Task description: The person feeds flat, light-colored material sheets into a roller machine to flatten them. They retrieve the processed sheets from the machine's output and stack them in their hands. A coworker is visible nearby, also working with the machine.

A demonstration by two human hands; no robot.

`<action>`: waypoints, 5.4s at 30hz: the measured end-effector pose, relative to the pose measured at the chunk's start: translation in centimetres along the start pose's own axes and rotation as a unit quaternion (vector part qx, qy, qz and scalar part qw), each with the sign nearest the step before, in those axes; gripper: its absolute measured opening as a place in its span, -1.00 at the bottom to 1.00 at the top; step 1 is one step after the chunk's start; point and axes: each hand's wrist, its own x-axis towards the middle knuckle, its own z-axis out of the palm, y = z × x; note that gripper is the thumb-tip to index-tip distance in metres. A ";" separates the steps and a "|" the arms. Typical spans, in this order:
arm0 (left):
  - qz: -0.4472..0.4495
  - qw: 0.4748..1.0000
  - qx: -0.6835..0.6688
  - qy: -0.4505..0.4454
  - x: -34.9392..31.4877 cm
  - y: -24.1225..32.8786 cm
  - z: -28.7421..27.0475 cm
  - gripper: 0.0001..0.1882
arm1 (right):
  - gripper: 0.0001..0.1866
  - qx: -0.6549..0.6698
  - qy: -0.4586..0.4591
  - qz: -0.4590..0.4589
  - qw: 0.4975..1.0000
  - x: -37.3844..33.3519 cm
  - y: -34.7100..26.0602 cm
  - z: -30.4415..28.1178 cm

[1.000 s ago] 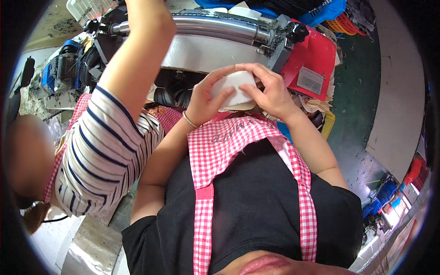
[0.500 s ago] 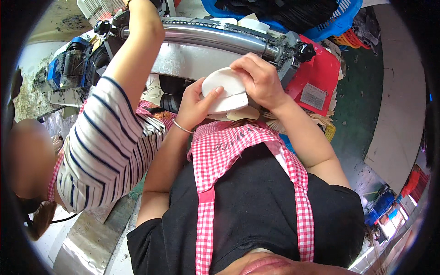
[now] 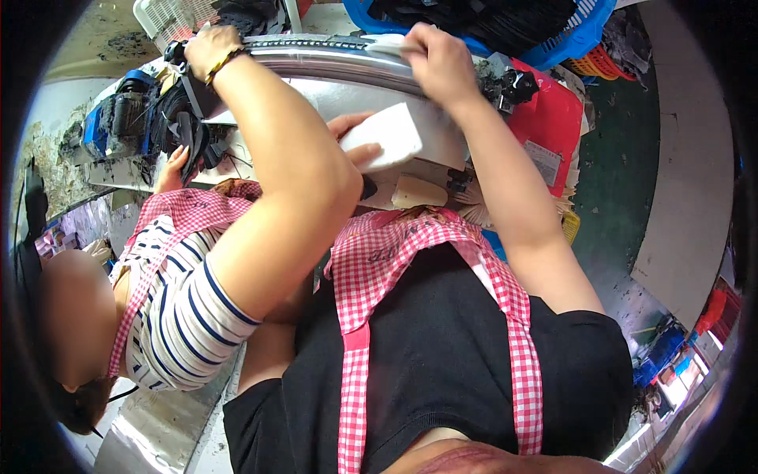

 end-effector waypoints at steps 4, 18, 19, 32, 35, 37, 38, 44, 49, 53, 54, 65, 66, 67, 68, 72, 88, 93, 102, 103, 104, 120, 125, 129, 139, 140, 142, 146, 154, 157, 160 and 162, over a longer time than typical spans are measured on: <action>-0.055 0.991 -0.122 -0.005 -4.4 3.3 0.4 -0.29 | -0.87 -0.067 -0.023 -0.279 0.958 -6.6 -3.3 -1.0; -0.003 0.992 0.016 0.125 0.3 -0.3 1.3 -0.51 | -0.72 0.035 -0.008 -0.190 0.981 -8.1 -3.7 -0.9; -0.020 0.992 0.015 0.124 0.9 -0.5 1.1 -0.52 | -0.75 0.035 0.001 -0.212 0.977 -7.9 -3.9 -0.8; -0.138 0.989 0.025 0.052 7.6 -0.9 -0.6 -0.48 | -0.68 -0.212 -0.202 0.148 0.945 5.1 2.1 2.9; -0.002 0.997 0.067 0.047 4.7 -3.3 -1.6 -0.47 | -0.76 -0.037 -0.138 0.058 0.988 4.0 2.8 2.3; 0.001 0.999 0.027 0.029 2.3 -2.7 -1.9 -0.48 | -0.87 0.047 -0.024 -0.076 0.996 0.4 0.2 0.6; -0.001 1.000 0.009 0.026 1.0 -1.9 -2.0 -0.49 | -0.85 -0.004 0.065 -0.212 0.975 -1.8 -1.1 0.9; -0.008 0.998 -0.056 0.017 -2.3 -0.7 -1.5 -0.53 | -0.78 -0.175 -0.065 -0.241 0.952 -8.3 -1.1 -0.5; -0.007 0.998 -0.052 0.030 -1.4 -1.5 -0.8 -0.56 | -0.63 0.042 -0.067 -0.129 0.989 -7.4 -3.1 -1.9; -0.005 0.999 -0.045 0.031 -0.9 -1.6 -0.6 -0.58 | -0.69 0.030 -0.044 -0.160 0.986 -8.4 -4.5 -1.8; -0.006 0.998 -0.044 0.033 -1.0 -1.7 -0.6 -0.59 | -0.71 0.033 -0.046 -0.163 0.985 -8.5 -4.6 -1.8; -0.179 0.958 -0.214 0.071 4.8 -2.3 1.0 -0.65 | -0.53 -0.256 -0.195 0.010 0.947 1.8 -1.1 -0.1; -0.174 0.959 -0.203 0.093 6.6 -1.4 1.2 -0.64 | -0.43 -0.247 -0.302 0.112 0.914 4.1 -0.9 0.5; -0.159 0.966 -0.195 0.055 7.8 -1.5 0.4 -0.63 | -0.37 -0.180 -0.320 0.174 0.914 5.1 -0.1 1.4; -0.163 0.975 -0.140 0.062 7.5 -1.2 0.4 -0.64 | -0.44 -0.192 -0.304 0.178 0.916 5.6 0.2 1.9; 0.003 0.997 -0.067 0.023 2.6 -4.4 0.3 -0.61 | -0.67 -0.043 -0.144 0.112 0.982 4.4 2.5 2.7; -0.008 0.997 0.034 0.065 6.7 -7.7 -2.4 -0.58 | -0.67 -0.130 -0.179 -0.088 0.971 3.3 -1.7 0.9; 0.030 0.963 -0.010 0.267 1.7 -1.8 3.8 -0.73 | -0.70 -0.116 -0.182 0.118 0.969 5.9 0.2 0.7; 0.139 0.902 0.377 -0.155 2.6 -18.2 14.7 -0.16 | -0.93 -0.192 0.006 -0.377 0.906 -11.6 -1.5 -1.1; 0.128 0.884 0.417 -0.169 2.4 -17.3 14.5 -0.20 | -0.90 -0.232 0.003 -0.315 0.920 -11.3 -0.9 -1.1; 0.128 0.898 0.386 -0.167 2.3 -16.5 14.1 -0.30 | -0.87 -0.268 0.003 -0.255 0.929 -10.7 -0.8 -1.3; 0.091 0.991 -0.028 -0.095 1.8 -15.8 11.7 -0.58 | -0.57 0.021 -0.166 -0.074 0.983 -19.6 -1.3 -4.3; 0.137 0.973 -0.112 -0.146 -1.0 -11.7 10.6 -0.62 | -0.37 0.078 -0.220 -0.031 0.972 -22.8 -0.5 -3.4; 0.146 0.972 -0.111 -0.147 -1.9 -9.4 10.3 -0.54 | -0.33 0.129 -0.199 0.031 0.971 -22.8 -0.8 -3.2; 0.100 0.944 -0.248 0.191 0.8 -3.2 8.7 -0.77 | -0.59 0.264 -0.083 0.146 0.950 -14.0 -4.1 -3.6; 0.095 0.939 -0.284 0.168 1.0 -2.7 8.0 -0.75 | -0.61 0.247 -0.107 0.146 0.952 -12.8 -4.2 -4.1; 0.107 0.957 -0.230 0.139 0.4 -1.4 6.4 -0.74 | -0.64 0.173 -0.113 0.084 0.975 -11.4 -3.9 -4.7; 0.196 0.969 -0.051 0.143 -0.8 -1.9 5.3 -0.60 | -0.68 0.054 -0.083 -0.097 0.990 -10.6 -3.0 -4.8; 0.163 0.975 -0.053 0.145 -2.2 -2.3 4.3 -0.33 | -0.71 0.089 -0.077 -0.126 0.985 -11.0 -5.0 -3.3; 0.155 0.977 -0.016 0.148 -2.2 -2.5 4.2 -0.32 | -0.71 0.085 -0.093 -0.114 0.985 -10.9 -5.0 -3.3; 0.177 0.969 0.011 0.171 -1.9 -2.6 4.6 -0.38 | -0.75 0.145 -0.096 -0.049 0.984 -10.9 -6.0 -3.2; 0.172 0.970 0.007 0.175 -1.8 -2.7 4.5 -0.47 | -0.76 0.167 -0.097 -0.058 0.979 -10.8 -6.1 -3.1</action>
